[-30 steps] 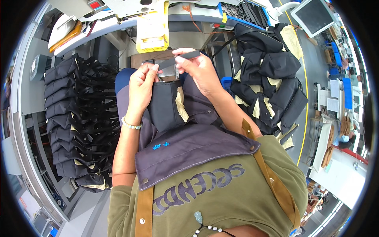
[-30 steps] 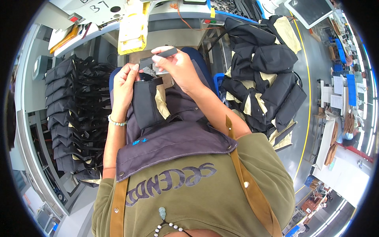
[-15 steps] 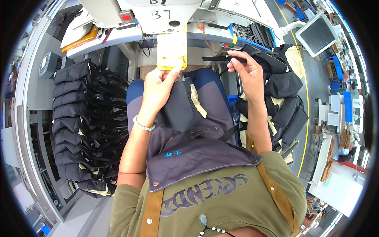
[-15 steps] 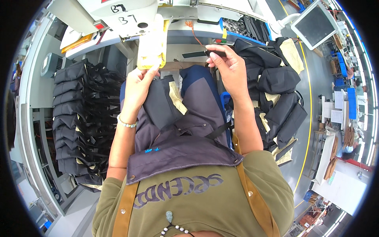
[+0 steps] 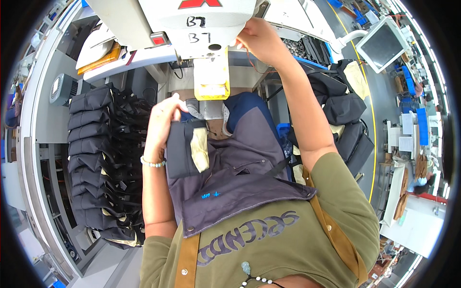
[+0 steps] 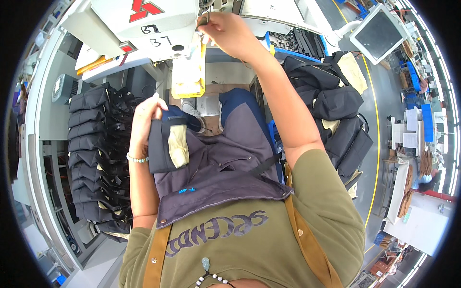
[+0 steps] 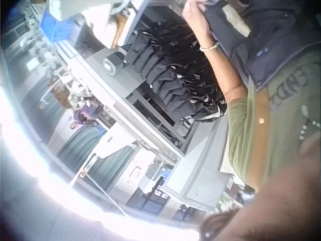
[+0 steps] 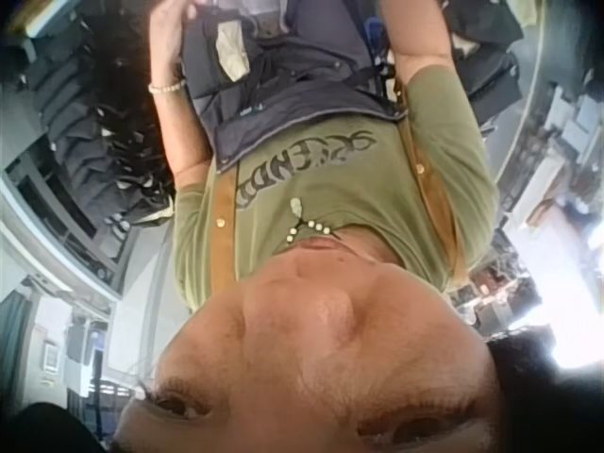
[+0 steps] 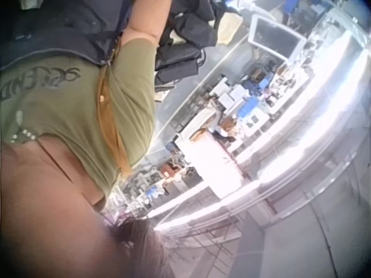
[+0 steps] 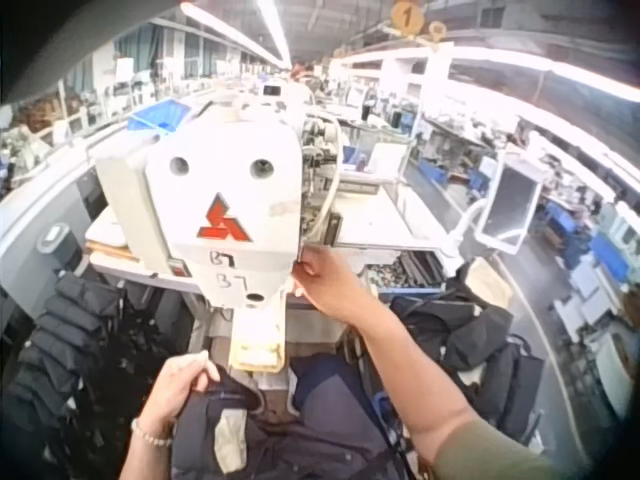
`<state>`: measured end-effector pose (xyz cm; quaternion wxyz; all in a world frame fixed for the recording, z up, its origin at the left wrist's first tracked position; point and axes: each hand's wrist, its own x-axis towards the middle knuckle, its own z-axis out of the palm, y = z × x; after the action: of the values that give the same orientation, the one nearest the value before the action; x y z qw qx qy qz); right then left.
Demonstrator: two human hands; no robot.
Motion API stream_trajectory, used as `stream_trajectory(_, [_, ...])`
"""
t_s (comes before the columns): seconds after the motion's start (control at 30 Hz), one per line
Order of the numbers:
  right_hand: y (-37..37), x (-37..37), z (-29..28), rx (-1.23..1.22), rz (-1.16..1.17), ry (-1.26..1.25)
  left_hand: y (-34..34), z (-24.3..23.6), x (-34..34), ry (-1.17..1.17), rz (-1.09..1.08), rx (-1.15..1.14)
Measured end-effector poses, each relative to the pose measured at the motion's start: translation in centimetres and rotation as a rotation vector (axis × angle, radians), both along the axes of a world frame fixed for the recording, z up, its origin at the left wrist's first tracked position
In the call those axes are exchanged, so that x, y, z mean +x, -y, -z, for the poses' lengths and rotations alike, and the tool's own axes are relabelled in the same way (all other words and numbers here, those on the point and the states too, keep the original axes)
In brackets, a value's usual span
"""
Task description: The person assembles black leather pouches by feeding fabric parts through an industrial sewing machine.
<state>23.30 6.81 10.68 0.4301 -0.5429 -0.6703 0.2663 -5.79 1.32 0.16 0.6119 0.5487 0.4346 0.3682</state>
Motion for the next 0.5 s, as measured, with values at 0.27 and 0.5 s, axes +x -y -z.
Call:
stream_trajectory(0.27, [-1.3, 0.5, -1.0, -0.057, -0.232, 0.272, 4.7, -1.4, 0.4, -0.219, 0.321, 0.403])
stream_trajectory(0.5, [-2.5, 0.3, 0.0, -0.070, -0.197, 0.629, 5.7, -3.0, 2.9, -0.506, 0.142, 1.224])
